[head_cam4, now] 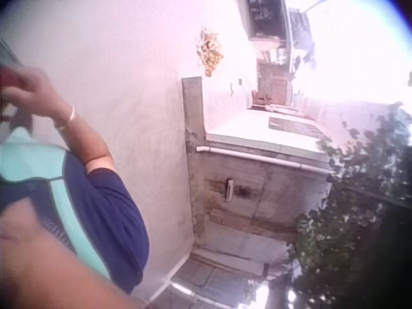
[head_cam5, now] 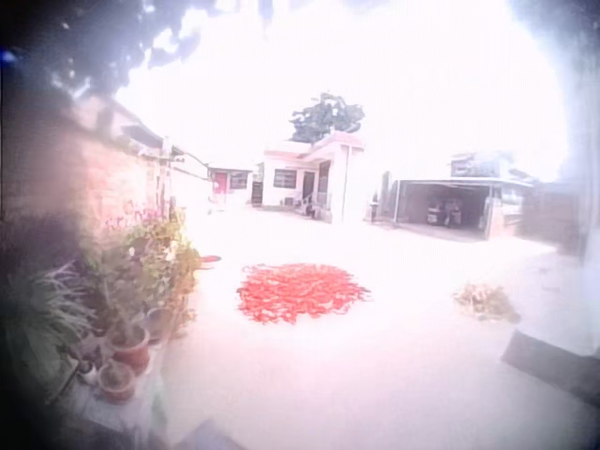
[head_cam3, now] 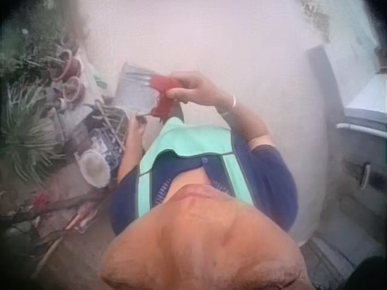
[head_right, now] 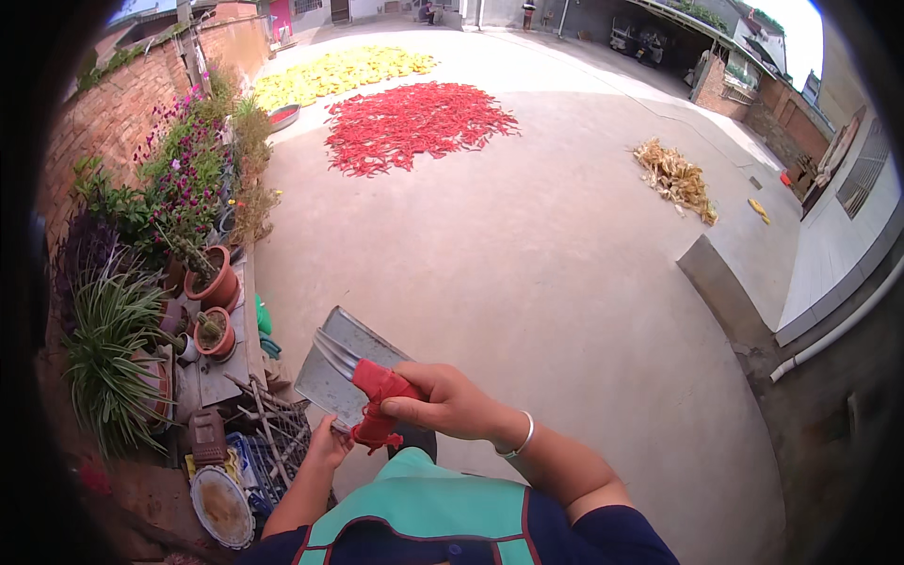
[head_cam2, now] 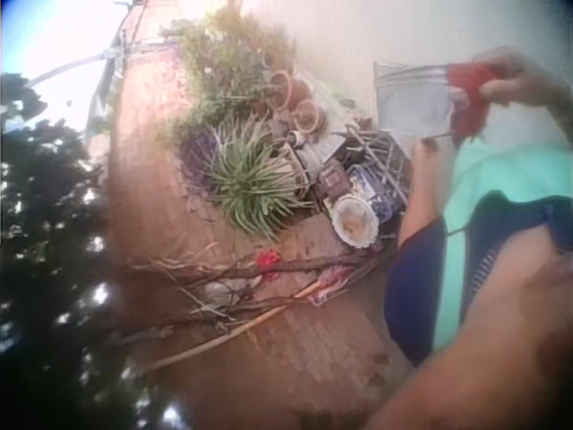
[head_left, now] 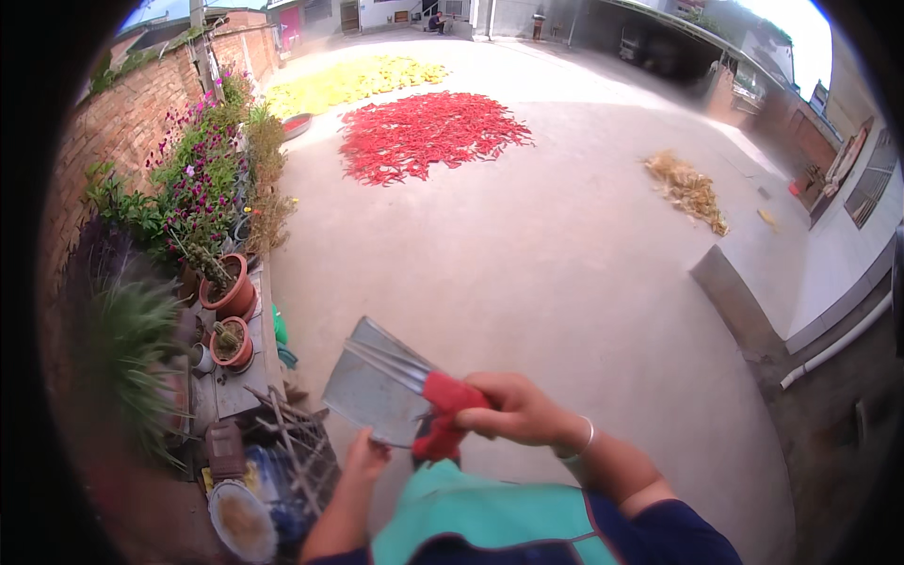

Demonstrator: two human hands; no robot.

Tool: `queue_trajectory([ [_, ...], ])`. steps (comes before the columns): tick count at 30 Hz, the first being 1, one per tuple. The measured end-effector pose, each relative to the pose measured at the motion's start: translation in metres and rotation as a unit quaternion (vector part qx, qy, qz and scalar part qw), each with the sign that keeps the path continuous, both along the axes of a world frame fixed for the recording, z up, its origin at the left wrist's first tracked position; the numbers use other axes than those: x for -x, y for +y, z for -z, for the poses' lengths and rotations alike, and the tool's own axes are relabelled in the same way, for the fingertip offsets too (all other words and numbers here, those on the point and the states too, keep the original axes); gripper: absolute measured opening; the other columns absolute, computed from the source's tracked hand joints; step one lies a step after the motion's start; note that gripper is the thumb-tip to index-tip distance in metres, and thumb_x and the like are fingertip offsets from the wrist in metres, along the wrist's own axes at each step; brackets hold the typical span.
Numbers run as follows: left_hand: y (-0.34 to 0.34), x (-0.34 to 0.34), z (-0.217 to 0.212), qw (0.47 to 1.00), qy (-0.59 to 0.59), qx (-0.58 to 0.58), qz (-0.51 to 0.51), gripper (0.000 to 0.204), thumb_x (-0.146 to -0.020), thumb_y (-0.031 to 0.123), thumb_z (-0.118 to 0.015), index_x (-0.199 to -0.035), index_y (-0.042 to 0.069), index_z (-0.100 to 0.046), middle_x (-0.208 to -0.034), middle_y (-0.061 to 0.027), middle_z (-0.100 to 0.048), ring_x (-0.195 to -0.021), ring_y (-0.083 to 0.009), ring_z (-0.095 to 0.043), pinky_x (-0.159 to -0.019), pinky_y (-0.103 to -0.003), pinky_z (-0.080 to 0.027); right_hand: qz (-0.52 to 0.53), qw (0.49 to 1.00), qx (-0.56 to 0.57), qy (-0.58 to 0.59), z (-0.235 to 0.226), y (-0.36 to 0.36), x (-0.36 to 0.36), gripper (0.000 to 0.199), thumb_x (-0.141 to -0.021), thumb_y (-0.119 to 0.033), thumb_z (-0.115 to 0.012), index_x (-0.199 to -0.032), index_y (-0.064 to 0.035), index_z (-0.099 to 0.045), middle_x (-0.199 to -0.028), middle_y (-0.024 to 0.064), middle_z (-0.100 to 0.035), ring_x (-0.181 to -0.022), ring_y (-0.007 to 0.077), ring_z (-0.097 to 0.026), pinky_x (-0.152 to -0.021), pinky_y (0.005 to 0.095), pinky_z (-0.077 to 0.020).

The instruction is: The person sweeps corn husks and small green fruit into a dustpan using a broom. They walk across a concrete courtyard, collecting debris into piles and then sweeping them into the metal dustpan.

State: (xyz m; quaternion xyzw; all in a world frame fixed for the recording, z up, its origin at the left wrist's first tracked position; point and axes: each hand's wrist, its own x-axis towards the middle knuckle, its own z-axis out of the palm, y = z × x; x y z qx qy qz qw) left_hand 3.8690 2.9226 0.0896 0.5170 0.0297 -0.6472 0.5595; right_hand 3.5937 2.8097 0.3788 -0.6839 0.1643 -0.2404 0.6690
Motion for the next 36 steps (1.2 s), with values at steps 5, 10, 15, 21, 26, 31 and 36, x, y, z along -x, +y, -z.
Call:
queue_trajectory([
  [5,-0.265,0.06,-0.037,0.912,-0.292,0.038,0.284,0.032,-0.084,0.029,-0.049,-0.106,0.007,-0.055,-0.092,-0.008,-0.059,-0.082,-0.0147,-0.057,-0.067,-0.03,-0.046,0.171,0.983,0.016,0.067,-0.001,-0.177,0.034,0.015,-0.085,-0.018,-0.056,-0.09,-0.0032,-0.057,-0.066,-0.0015,-0.051,-0.056,0.0043,-0.045,-0.049,0.0202,-0.0368],
  [10,-0.475,0.133,-0.135,0.756,-0.387,0.379,0.369,0.032,-0.09,0.022,-0.043,-0.112,0.001,-0.055,-0.097,-0.0094,-0.059,-0.094,-0.0173,-0.054,-0.082,-0.029,-0.041,0.335,0.931,0.053,0.139,-0.004,-0.327,0.081,0.017,-0.082,-0.019,-0.059,-0.088,-0.0024,-0.059,-0.063,-0.0002,-0.053,-0.055,0.0057,-0.047,-0.05,0.0215,-0.0386],
  [15,-0.655,0.248,-0.224,0.732,-0.14,0.388,0.542,0.033,-0.091,0.026,-0.042,-0.107,0.0,-0.054,-0.094,-0.0062,-0.058,-0.088,-0.0147,-0.052,-0.079,-0.028,-0.041,0.504,0.855,0.055,0.107,0.031,-0.477,0.15,0.017,-0.082,-0.019,-0.059,-0.087,-0.0022,-0.059,-0.062,0.0001,-0.054,-0.054,0.0065,-0.049,-0.049,0.0223,-0.0397],
  [21,-0.882,0.356,-0.246,0.716,-0.165,0.316,0.6,0.035,-0.091,0.035,-0.04,-0.091,0.003,-0.055,-0.079,-0.0039,-0.055,-0.069,-0.0095,-0.05,-0.058,-0.023,-0.041,0.532,0.838,0.052,0.109,0.05,-0.711,0.231,0.017,-0.083,-0.019,-0.057,-0.085,-0.0013,-0.058,-0.067,0.0048,-0.06,-0.059,0.0092,-0.057,-0.054,0.0229,-0.0452],
  [26,-1.075,0.424,-0.229,0.772,-0.156,0.259,0.558,0.038,-0.09,0.037,-0.039,-0.083,0.005,-0.058,-0.067,-0.0041,-0.055,-0.058,-0.0095,-0.049,-0.048,-0.022,-0.039,0.483,0.843,0.135,0.193,0.032,-0.903,0.291,0.019,-0.082,-0.02,-0.057,-0.084,-0.0008,-0.056,-0.068,0.0101,-0.059,-0.058,0.018,-0.057,-0.053,0.0284,-0.044],
  [31,-1.281,0.502,-0.191,0.767,-0.264,0.301,0.502,0.036,-0.09,0.034,-0.041,-0.081,0.004,-0.059,-0.059,-0.0021,-0.052,-0.048,-0.0084,-0.044,-0.044,-0.021,-0.035,0.435,0.845,0.19,0.244,0.056,-1.102,0.383,0.02,-0.08,-0.021,-0.06,-0.087,-0.0021,-0.057,-0.073,0.0113,-0.059,-0.065,0.0221,-0.058,-0.058,0.0308,-0.0447],
  [36,-1.5,0.592,-0.194,0.783,-0.265,0.308,0.471,0.038,-0.087,0.036,-0.047,-0.069,0.005,-0.06,-0.05,-0.0014,-0.05,-0.044,-0.0085,-0.044,-0.041,-0.023,-0.034,0.536,0.806,0.11,0.226,0.05,-1.265,0.504,0.023,-0.079,-0.018,-0.06,-0.095,-0.0018,-0.058,-0.087,0.0107,-0.06,-0.078,0.0207,-0.06,-0.069,0.0293,-0.0471],
])
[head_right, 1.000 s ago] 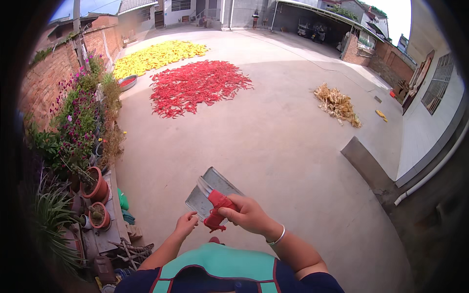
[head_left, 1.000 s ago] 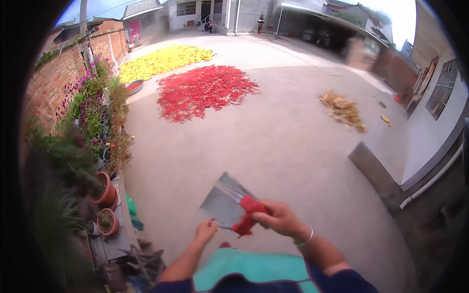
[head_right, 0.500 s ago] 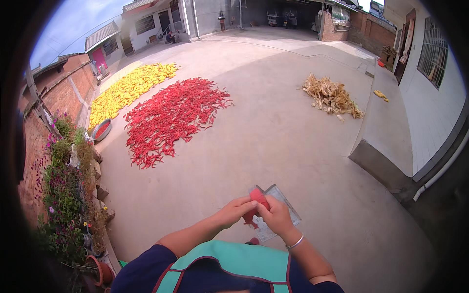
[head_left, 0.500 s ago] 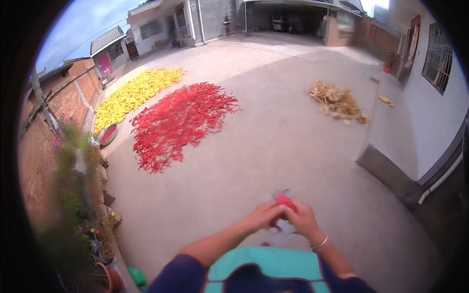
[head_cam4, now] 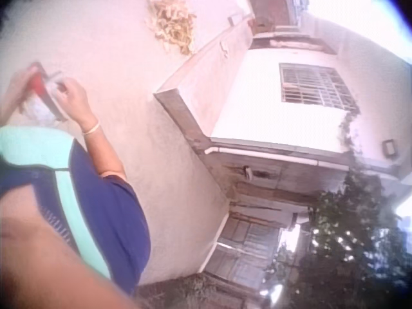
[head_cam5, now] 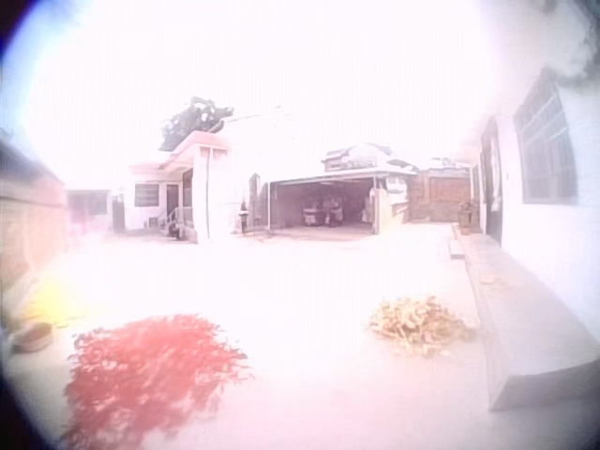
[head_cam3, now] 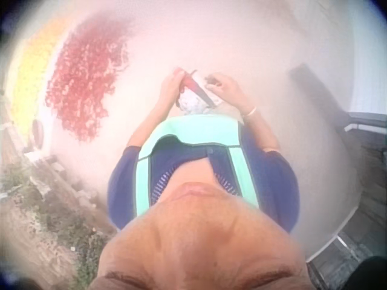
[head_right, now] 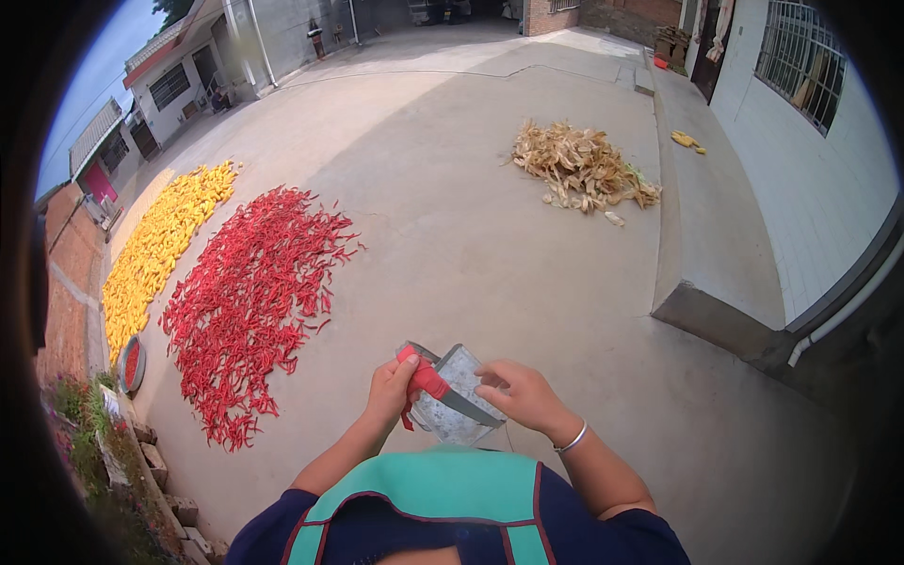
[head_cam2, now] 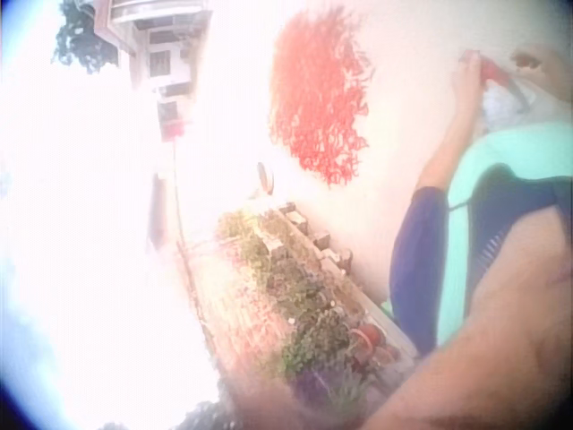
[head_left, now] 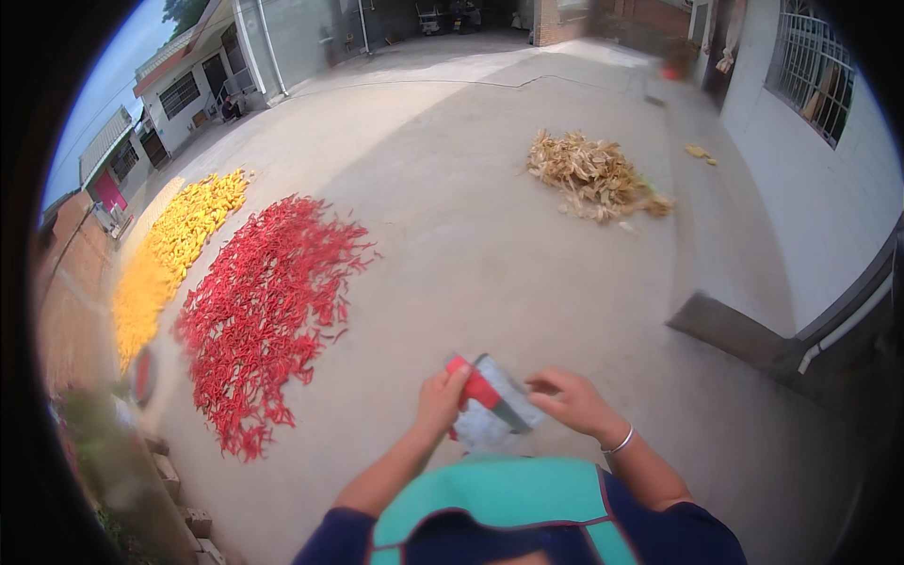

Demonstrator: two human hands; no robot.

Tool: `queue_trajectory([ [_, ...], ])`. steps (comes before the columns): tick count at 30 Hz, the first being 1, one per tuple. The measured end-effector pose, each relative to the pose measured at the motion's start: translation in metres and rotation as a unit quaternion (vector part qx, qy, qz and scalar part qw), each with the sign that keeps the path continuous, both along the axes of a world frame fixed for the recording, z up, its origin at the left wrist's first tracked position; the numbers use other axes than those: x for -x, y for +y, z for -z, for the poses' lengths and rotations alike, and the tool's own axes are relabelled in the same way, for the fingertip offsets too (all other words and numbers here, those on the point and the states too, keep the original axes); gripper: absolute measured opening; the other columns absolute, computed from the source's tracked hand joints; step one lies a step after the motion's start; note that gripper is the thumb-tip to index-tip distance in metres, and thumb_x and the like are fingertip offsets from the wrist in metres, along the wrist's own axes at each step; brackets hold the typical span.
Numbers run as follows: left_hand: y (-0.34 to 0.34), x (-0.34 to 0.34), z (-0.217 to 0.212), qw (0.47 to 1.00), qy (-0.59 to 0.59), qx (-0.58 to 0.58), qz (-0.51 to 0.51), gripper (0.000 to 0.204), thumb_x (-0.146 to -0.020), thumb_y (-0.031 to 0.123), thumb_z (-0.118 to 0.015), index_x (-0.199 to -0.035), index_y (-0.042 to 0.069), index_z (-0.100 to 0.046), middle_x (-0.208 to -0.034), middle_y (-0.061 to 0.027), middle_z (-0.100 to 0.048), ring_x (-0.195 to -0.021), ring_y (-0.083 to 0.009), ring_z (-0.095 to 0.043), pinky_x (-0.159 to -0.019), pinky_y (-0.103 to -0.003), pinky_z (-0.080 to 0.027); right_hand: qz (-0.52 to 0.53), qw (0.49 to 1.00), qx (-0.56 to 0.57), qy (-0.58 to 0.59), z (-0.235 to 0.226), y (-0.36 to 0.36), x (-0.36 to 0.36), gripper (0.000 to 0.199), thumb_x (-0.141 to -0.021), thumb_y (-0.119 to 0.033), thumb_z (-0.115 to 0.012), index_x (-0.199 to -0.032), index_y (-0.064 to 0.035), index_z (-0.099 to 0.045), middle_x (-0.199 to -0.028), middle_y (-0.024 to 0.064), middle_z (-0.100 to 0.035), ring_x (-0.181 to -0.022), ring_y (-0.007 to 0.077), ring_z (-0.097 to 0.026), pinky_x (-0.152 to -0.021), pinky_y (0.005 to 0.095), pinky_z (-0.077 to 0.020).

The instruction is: The person sweeps corn husks and small green fruit into a dustpan using a broom. They walk across a concrete courtyard, collecting debris into piles and then sweeping them into the metal dustpan.

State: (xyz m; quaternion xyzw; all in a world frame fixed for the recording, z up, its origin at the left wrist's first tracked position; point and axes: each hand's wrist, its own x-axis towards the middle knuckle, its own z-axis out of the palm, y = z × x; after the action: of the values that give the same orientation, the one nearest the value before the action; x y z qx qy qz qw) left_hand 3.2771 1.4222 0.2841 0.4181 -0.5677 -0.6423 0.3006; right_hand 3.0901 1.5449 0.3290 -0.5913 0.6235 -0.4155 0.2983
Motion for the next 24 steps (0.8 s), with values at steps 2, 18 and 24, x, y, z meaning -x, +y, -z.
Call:
queue_trajectory([
  [2,-0.082,0.026,-0.007,1.0,-0.009,-0.008,-0.011,0.037,-0.087,0.035,-0.047,-0.07,0.005,-0.061,-0.051,-0.0015,-0.051,-0.044,-0.008,-0.044,-0.041,-0.023,-0.034,0.059,0.998,-0.017,-0.028,-0.005,-0.055,0.045,0.022,-0.079,-0.015,-0.06,-0.096,-0.0019,-0.058,-0.087,0.0096,-0.061,-0.079,0.0187,-0.06,-0.071,0.0289,-0.0472],
  [18,-0.695,0.295,-0.054,0.967,0.113,0.008,-0.228,0.034,-0.092,0.027,-0.037,-0.08,0.001,-0.055,-0.051,0.0002,-0.044,-0.039,-0.0063,-0.034,-0.038,-0.02,-0.027,0.145,0.986,0.015,-0.084,-0.013,-0.628,0.428,0.02,-0.082,-0.014,-0.057,-0.094,0.0007,-0.059,-0.082,0.0063,-0.062,-0.077,0.0113,-0.058,-0.069,0.0254,-0.0459],
  [24,-0.946,0.381,-0.027,0.956,0.136,0.012,-0.258,0.034,-0.092,0.027,-0.038,-0.073,0.003,-0.053,-0.049,0.0003,-0.041,-0.039,-0.0069,-0.034,-0.038,-0.021,-0.027,0.2,0.968,0.031,-0.151,0.02,-0.87,0.551,0.018,-0.082,-0.013,-0.056,-0.095,-0.0003,-0.059,-0.08,0.0043,-0.061,-0.075,0.0098,-0.057,-0.068,0.0239,-0.0455],
])
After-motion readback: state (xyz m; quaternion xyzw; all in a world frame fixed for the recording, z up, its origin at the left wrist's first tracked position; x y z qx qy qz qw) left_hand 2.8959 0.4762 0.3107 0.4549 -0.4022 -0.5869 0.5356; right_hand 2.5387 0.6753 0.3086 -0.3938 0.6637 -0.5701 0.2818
